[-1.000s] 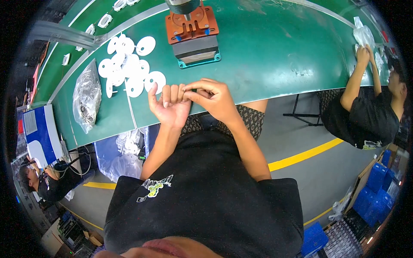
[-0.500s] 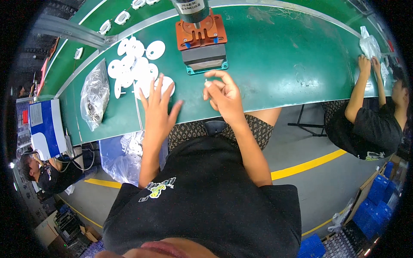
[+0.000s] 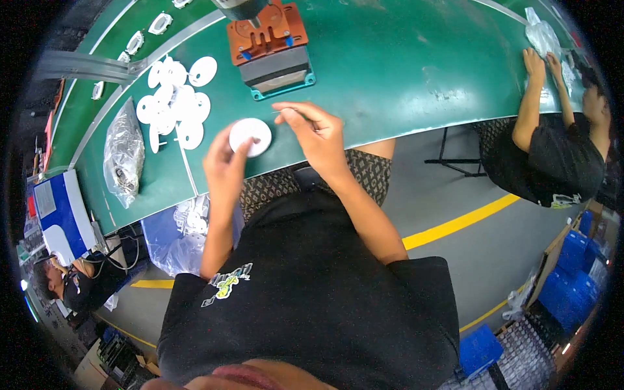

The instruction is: The person picks up a white plastic disc and a metal pin, inserts the pin into the disc, and places the assembly into a press. They pull the press lever down, remove the pressed component, and repeat the process.

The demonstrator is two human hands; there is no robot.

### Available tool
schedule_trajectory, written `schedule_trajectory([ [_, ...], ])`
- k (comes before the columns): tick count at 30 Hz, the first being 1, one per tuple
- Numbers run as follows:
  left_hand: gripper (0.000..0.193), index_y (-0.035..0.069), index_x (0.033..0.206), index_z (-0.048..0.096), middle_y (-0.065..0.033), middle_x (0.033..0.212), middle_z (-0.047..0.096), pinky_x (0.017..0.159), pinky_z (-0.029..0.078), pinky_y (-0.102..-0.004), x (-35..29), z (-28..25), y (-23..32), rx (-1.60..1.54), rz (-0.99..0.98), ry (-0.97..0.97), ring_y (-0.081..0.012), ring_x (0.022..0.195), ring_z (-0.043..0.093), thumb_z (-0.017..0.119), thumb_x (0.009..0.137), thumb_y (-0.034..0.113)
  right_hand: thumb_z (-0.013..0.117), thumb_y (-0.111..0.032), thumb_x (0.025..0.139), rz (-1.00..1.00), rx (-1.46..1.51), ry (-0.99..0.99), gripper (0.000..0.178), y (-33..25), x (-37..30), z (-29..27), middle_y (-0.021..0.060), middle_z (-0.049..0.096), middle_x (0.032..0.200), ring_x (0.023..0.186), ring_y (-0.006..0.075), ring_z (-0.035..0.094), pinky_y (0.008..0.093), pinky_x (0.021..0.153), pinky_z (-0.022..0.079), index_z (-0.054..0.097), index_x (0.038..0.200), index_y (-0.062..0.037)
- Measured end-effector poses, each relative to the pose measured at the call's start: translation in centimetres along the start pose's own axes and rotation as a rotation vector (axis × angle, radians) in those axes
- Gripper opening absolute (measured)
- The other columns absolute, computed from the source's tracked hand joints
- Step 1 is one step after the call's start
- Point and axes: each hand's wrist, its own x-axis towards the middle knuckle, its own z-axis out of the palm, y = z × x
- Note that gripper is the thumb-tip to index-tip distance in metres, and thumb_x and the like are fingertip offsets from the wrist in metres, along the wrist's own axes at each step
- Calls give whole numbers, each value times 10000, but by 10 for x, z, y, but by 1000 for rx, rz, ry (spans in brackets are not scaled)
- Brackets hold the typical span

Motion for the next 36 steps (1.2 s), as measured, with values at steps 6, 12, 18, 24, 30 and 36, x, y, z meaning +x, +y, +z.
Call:
schedule_trajectory([
  [6, 379, -74, 1263, 518, -133, 1038, 676, 687, 571, -254, 24, 6, 1, -230, -45, 2, -155, 890, 674, 620, 913, 31, 642, -90, 922, -138, -137, -91, 163, 7, -4, 3, 45, 687, 910, 595, -17, 463, 155, 487, 301, 704, 1036, 9],
  [12, 415, -68, 1286, 506, -140, 1018, 684, 571, 567, -233, 30, 7, 4, -254, -51, 14, -142, 846, 675, 629, 907, 48, 674, -70, 889, -103, -370, -87, 135, 0, -5, 9, 8, 652, 832, 606, 1, 452, 181, 498, 309, 721, 1001, -11],
  [18, 387, -50, 1261, 543, -117, 953, 697, 459, 477, -200, 33, 4, 8, -205, -74, 10, -79, 679, 622, 636, 903, 63, 700, -58, 855, -220, -492, -28, 112, -2, -1, 18, 19, 588, 757, 564, 51, 435, 227, 488, 330, 726, 957, -19],
  [24, 382, -20, 1260, 563, -78, 901, 701, 386, 338, -175, 31, 5, 8, -157, -95, 26, -10, 485, 471, 642, 898, 72, 696, -59, 859, -300, -504, 12, 107, 3, -6, 19, 41, 605, 780, 575, 69, 481, 235, 495, 370, 715, 952, -9],
  [30, 382, -21, 1252, 578, -49, 869, 686, 364, 285, -167, 30, 6, 6, -155, -86, 44, 3, 440, 415, 639, 882, 53, 694, -53, 866, -196, -462, 9, 110, -1, -3, 19, 4, 568, 777, 625, 42, 452, 212, 536, 349, 725, 959, -5],
  [36, 387, -12, 1266, 567, -60, 884, 698, 383, 309, -169, 32, 4, 4, -134, -73, 19, 8, 479, 448, 647, 899, 81, 706, -60, 849, -248, -508, 6, 109, 2, -3, 17, 44, 602, 788, 594, 77, 503, 236, 515, 388, 719, 947, -14],
])
